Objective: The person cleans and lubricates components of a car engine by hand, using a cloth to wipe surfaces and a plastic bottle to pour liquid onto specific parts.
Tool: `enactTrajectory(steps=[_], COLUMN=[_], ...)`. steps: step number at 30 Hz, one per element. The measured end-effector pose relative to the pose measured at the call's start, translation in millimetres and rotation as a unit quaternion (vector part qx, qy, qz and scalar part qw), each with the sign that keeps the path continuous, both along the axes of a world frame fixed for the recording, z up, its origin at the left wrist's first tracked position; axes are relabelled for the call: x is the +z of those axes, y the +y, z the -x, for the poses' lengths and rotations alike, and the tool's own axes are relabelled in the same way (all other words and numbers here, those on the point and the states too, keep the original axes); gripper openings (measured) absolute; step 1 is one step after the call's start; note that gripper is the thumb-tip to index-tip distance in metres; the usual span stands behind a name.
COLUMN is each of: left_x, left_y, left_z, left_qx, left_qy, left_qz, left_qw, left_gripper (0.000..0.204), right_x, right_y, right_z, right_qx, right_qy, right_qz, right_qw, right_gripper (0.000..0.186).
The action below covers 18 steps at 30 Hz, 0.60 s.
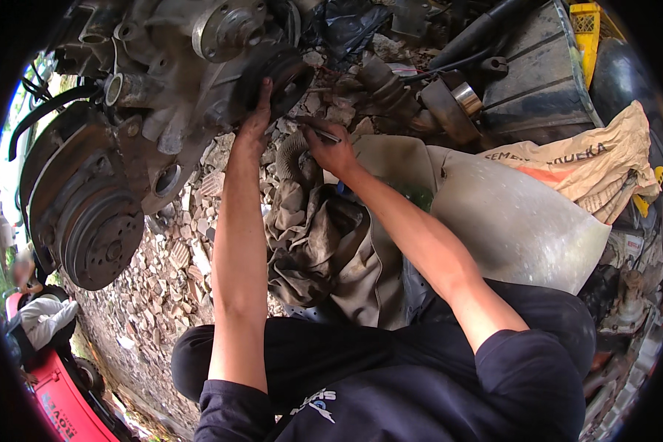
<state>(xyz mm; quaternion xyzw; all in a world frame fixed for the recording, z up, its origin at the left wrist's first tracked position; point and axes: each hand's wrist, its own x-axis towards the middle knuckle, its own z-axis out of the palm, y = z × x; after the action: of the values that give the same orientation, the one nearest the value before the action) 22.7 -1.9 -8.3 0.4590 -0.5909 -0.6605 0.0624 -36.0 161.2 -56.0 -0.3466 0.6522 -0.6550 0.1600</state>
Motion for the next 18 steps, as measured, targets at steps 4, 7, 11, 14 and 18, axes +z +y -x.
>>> enactTrajectory(steps=[4, 7, 11, 14, 18], left_x=[2.6, 4.0, -0.3, -2.7, -10.1], left_y=[9.4, 11.0, 6.5, 7.3, 10.7], left_z=[5.1, 9.7, 4.4, 4.4, 11.3], left_qx=[0.045, 0.039, 0.026, 0.02, -0.009], left_qy=[0.002, -0.004, 0.011, 0.025, 0.071], left_qz=[0.024, 0.033, 0.028, 0.028, 0.014], left_qw=[0.999, 0.999, 0.999, 0.999, 0.997], left_gripper=[0.117, 0.113, 0.107, 0.103, 0.097], right_x=[0.6, -21.2, -11.1, -6.4, -9.1], right_y=[-6.4, -11.1, -9.5, -3.3, -5.5], right_z=[0.2, 9.5, 8.6, 13.1, 20.9], right_qx=[-0.045, -0.025, -0.018, 0.033, -0.01], right_qy=[-0.097, -0.039, -0.047, -0.136, -0.123], right_qz=[0.042, 0.07, 0.046, 0.054, 0.029], right_qw=[0.993, 0.996, 0.998, 0.989, 0.992], right_gripper=[0.023, 0.024, 0.024, 0.025, 0.026])
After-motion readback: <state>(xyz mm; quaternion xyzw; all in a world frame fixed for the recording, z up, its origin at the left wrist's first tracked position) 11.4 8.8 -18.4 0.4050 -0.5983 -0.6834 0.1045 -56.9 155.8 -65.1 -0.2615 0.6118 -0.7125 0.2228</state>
